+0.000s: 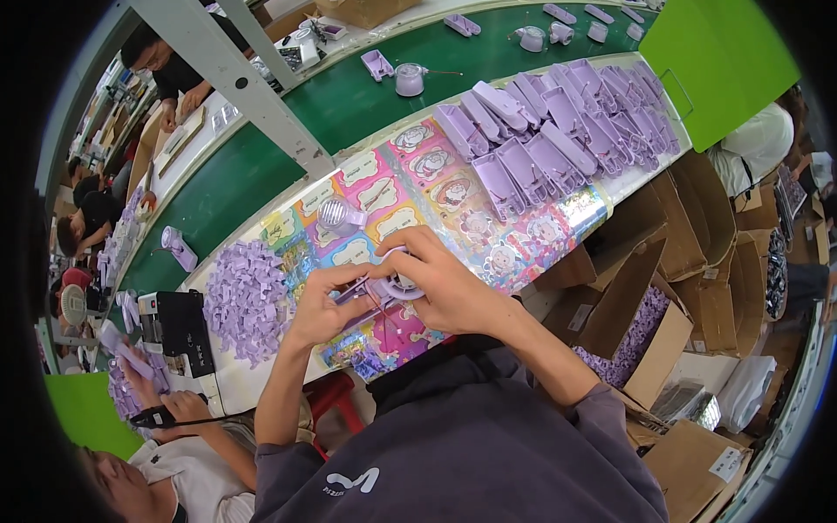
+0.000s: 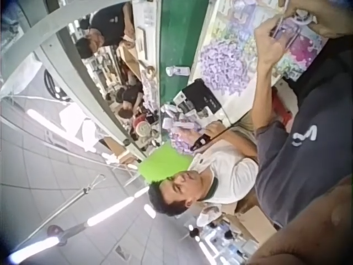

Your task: The person assembles small purple plastic electronic devices by hand, combining internal wiring, small motors, fan blades, and circuit boards into purple plastic cases.

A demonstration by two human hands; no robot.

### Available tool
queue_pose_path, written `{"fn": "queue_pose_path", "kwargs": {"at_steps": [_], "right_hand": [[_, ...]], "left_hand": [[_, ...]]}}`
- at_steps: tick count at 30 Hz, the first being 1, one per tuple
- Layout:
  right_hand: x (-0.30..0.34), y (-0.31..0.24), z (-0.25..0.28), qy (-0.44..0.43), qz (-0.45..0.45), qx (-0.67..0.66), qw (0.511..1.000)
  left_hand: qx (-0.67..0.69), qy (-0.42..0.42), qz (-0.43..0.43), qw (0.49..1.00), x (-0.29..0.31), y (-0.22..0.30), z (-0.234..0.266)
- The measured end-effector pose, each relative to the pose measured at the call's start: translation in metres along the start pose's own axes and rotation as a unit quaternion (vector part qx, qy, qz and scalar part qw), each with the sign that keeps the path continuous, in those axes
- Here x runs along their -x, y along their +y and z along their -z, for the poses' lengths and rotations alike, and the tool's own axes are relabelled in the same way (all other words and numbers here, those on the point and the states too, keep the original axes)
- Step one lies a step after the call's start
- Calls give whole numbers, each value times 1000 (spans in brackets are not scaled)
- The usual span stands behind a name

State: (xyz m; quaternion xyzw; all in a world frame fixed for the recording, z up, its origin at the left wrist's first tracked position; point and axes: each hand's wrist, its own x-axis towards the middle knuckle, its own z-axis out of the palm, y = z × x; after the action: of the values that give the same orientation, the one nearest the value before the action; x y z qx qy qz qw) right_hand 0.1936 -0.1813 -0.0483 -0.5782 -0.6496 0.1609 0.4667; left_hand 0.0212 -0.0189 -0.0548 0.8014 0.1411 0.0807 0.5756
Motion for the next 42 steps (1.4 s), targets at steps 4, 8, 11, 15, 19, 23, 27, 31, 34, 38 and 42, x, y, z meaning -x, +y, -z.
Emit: {"fn": "queue_pose_path", "kwargs": {"at_steps": [4,8,11,15,19,23,27,31,34,38,42], "right_hand": [[-10,3,-18,83,7,32,996],[-15,40,-27,103,-63,103,987],[-16,70,-54,53,-93,102,989],[-31,76,-88,61,-57,158,984],[-52,84,-90,47,-36,193,979],[-51,85,-93,40,-7,187,982],[-47,91,-91,69,-9,208,976],[-50,86,-93,109,-39,161,980],[-47,89,-90,139,-91,102,981],[-41,89,-86,134,-165,3,977],[-34,74,-91,12,-233,-55,971]], "left_hand": [[46,65,12,997,21,-15,23],[-26,223,5,974,23,-41,86],[-59,333,82,938,-13,-52,132],[-232,401,177,869,-66,-127,207],[-187,429,259,845,-108,-173,244],[122,491,163,847,-132,-187,252],[23,554,168,815,-143,-153,224],[-58,601,12,797,-113,-115,190],[97,495,-126,854,-77,-63,115],[-161,356,-156,907,-27,-51,21],[-130,282,-88,946,13,-69,-31]]}}
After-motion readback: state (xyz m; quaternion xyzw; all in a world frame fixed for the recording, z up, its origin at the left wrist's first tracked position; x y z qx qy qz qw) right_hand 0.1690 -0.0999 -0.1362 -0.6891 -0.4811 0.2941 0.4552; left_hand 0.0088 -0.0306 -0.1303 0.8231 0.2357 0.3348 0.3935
